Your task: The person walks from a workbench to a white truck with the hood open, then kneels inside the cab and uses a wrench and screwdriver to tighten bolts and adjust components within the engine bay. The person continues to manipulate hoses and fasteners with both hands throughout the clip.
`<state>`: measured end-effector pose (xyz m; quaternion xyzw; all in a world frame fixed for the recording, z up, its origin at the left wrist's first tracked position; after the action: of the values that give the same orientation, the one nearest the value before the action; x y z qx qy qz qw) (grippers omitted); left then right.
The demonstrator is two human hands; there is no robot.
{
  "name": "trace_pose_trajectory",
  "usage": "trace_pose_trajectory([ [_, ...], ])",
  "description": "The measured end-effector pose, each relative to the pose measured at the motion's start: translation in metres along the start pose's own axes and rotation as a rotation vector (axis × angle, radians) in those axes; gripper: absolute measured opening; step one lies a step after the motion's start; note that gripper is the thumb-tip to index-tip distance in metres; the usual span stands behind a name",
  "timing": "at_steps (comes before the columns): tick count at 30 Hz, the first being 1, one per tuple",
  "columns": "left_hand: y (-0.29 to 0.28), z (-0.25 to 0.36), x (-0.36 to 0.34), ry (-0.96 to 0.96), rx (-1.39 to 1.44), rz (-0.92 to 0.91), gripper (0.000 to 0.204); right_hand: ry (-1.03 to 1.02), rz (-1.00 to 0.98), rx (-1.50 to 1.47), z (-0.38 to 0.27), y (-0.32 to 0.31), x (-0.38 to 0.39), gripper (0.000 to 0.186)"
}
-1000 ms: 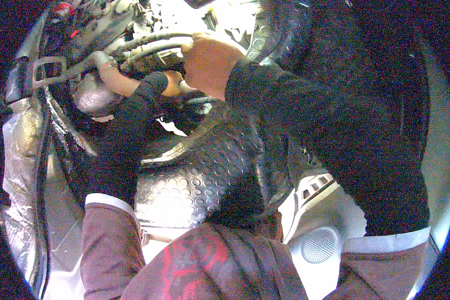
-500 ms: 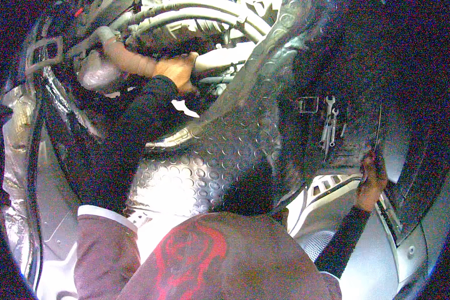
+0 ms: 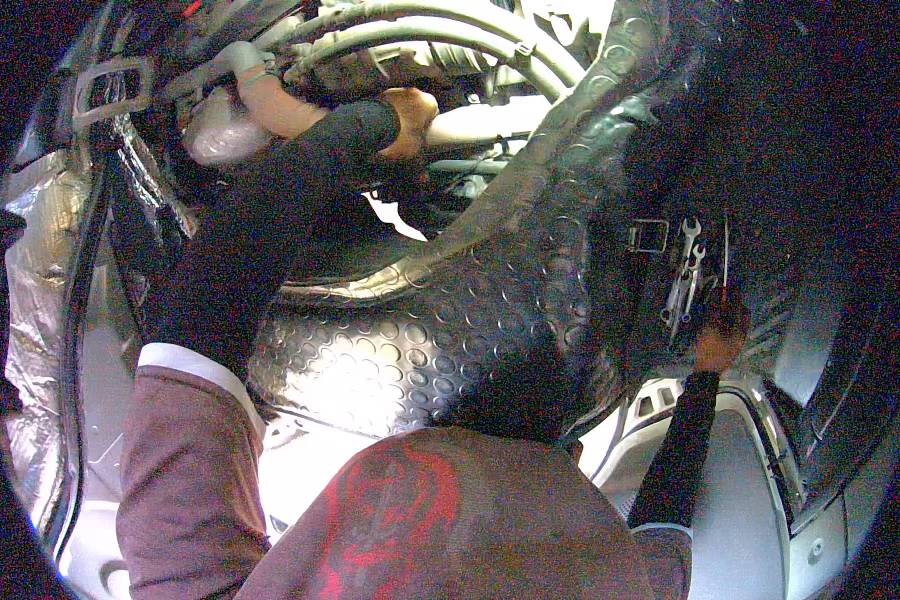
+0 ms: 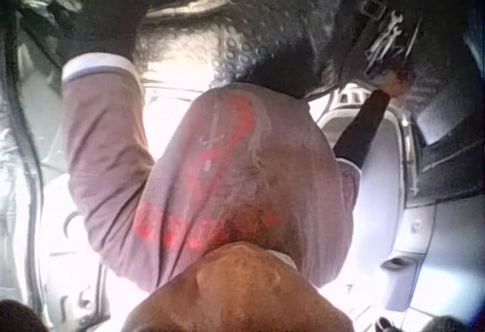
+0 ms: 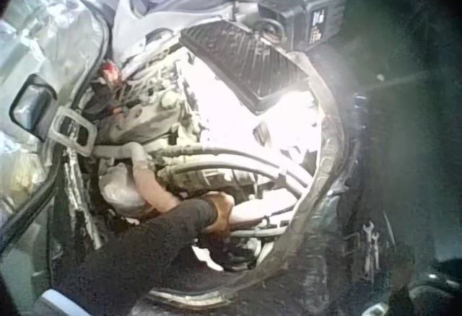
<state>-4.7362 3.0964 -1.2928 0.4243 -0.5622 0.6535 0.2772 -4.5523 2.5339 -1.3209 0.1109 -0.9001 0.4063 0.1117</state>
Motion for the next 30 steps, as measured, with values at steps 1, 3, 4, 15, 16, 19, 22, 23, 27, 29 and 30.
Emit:
trace_pose_trajectory([
  [1, 0.006, -0.003, -0.005, -0.01, -0.027, -0.027, 0.061, -0.02, -0.008, 0.054, -0.004, 0.003, -0.003, 0.033],
  [3, 0.001, 0.003, -0.002, 0.028, 0.034, -0.075, 0.061, -0.187, 0.031, 0.216, -0.012, -0.005, -0.008, 0.034],
  [4, -0.001, 0.004, 0.0, 0.064, 0.124, -0.109, 0.06, -0.339, 0.066, 0.319, -0.019, -0.008, -0.008, 0.034],
  [15, 0.002, -0.002, 0.019, -0.016, 0.263, 0.133, 0.036, -0.307, 0.024, 0.341, -0.032, -0.012, -0.005, 0.037],
  [16, 0.0, 0.001, 0.019, -0.027, 0.259, 0.156, 0.037, -0.354, 0.028, 0.341, -0.034, -0.014, -0.004, 0.037],
  [19, 0.01, -0.002, 0.037, -0.066, 0.252, 0.327, 0.036, -0.112, 0.01, 0.145, -0.074, -0.003, 0.012, 0.033],
  [22, 0.005, 0.008, 0.049, -0.059, 0.244, 0.509, 0.032, 0.089, 0.01, -0.31, -0.072, -0.016, 0.01, 0.028],
  [23, 0.021, 0.001, 0.038, -0.014, 0.247, 0.491, 0.027, -0.126, 0.09, -0.147, -0.114, -0.015, 0.011, 0.026],
  [27, 0.008, 0.018, 0.088, -0.086, 0.231, 0.929, 0.043, -0.76, -0.005, 0.047, -0.357, 0.019, 0.1, 0.021],
  [29, 0.02, 0.007, 0.103, -0.101, 0.768, 0.673, 0.037, -1.068, -0.554, 0.117, -0.433, 0.076, 0.14, 0.033],
  [30, 0.019, -0.002, 0.121, -0.133, 1.043, 0.786, 0.028, -1.085, -0.799, 0.084, -0.45, 0.109, 0.151, 0.037],
])
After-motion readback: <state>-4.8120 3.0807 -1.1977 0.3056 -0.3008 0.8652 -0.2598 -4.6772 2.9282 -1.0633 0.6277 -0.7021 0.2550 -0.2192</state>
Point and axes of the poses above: each hand's wrist, its own x-axis away from the middle knuckle, its own y-axis out of the palm, z = x × y, the point moved 6 cm from there along -x, towards the middle knuckle, and after that the axes turned 3 degrees about -z, right-handed, at the moved point
